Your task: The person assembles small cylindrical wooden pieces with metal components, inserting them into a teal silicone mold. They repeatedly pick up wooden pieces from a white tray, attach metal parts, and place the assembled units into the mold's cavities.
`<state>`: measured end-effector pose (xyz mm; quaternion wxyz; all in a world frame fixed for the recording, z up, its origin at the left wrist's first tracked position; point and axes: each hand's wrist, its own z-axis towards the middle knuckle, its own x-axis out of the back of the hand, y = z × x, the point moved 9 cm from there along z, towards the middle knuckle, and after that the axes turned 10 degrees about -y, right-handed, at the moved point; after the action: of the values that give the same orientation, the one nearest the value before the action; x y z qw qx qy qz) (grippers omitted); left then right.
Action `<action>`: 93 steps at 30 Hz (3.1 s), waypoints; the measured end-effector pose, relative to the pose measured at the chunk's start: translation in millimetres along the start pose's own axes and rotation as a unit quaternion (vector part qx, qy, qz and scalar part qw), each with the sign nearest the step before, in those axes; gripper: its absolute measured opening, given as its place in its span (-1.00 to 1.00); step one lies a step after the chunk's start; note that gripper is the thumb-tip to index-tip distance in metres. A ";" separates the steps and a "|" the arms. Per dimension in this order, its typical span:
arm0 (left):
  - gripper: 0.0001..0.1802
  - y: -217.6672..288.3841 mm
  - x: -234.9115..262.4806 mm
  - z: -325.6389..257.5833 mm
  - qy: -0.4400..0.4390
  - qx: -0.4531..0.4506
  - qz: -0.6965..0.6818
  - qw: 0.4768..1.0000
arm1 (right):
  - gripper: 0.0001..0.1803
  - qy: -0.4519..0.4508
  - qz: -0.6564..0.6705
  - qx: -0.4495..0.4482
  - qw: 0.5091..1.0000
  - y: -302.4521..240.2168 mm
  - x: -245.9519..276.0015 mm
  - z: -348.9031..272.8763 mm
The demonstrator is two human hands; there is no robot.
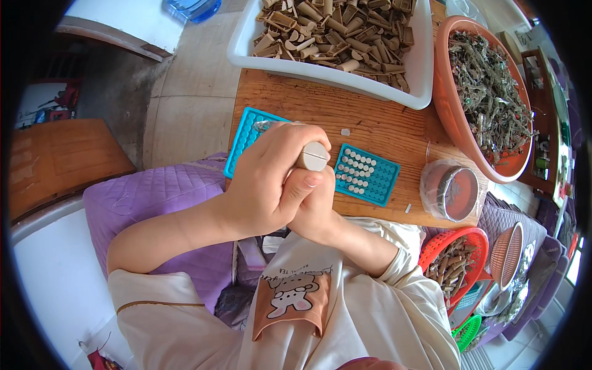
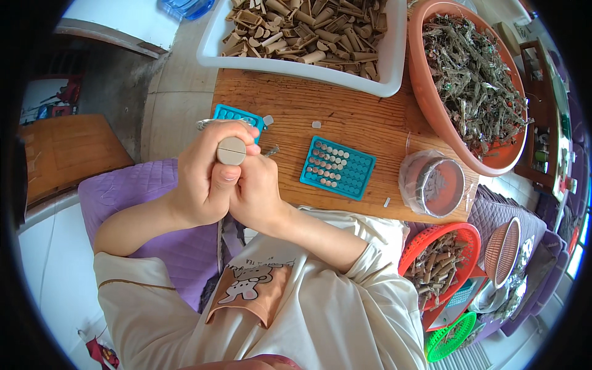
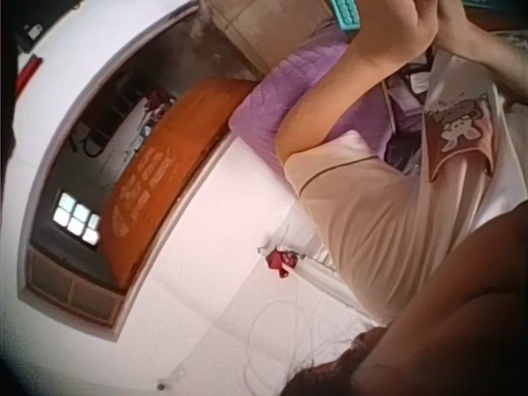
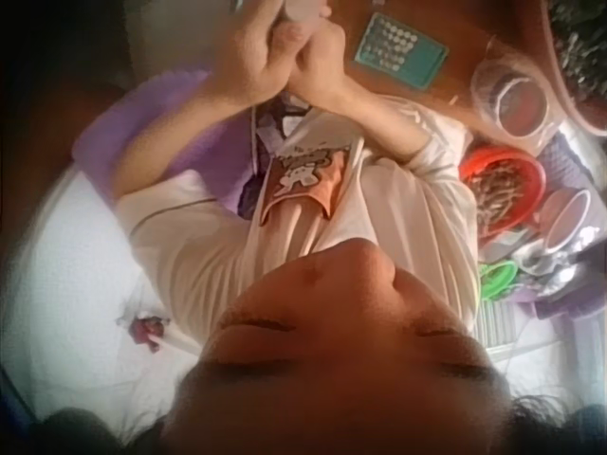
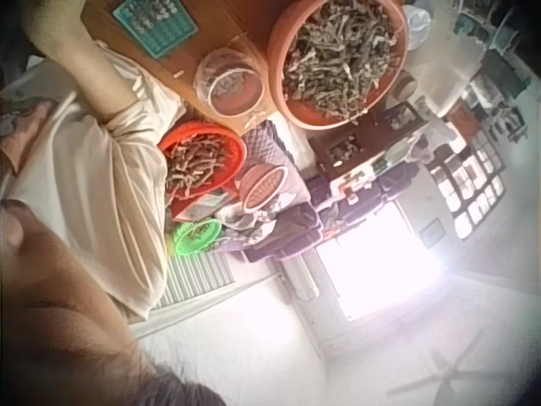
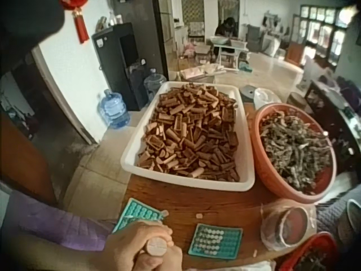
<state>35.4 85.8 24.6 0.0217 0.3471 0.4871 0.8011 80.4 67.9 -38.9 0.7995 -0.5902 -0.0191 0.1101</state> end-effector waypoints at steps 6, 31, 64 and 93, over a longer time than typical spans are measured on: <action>-0.71 -4.4 -5.3 0.1 -0.034 0.044 -0.020 0.998 | -0.91 0.000 -0.018 0.017 1.000 -4.5 -4.9 -4.3; -0.51 -18.6 -55.6 -15.9 -0.112 0.266 -0.672 0.682 | -0.69 -0.003 -0.195 0.027 0.980 -57.7 44.0 -20.1; -0.58 -35.6 -75.1 -37.1 -0.173 0.389 -0.546 0.722 | -0.78 0.055 -0.468 -0.334 0.816 -22.1 310.6 -104.7; -0.64 -47.1 -82.8 -51.1 -0.163 0.447 -0.548 0.688 | -0.83 0.207 -0.095 -0.302 0.926 -2.8 336.8 -147.9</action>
<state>54.4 40.5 -71.7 0.3784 0.1117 0.8797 0.2653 433.0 -5.0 -114.4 0.5761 -0.8089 0.0586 -0.1021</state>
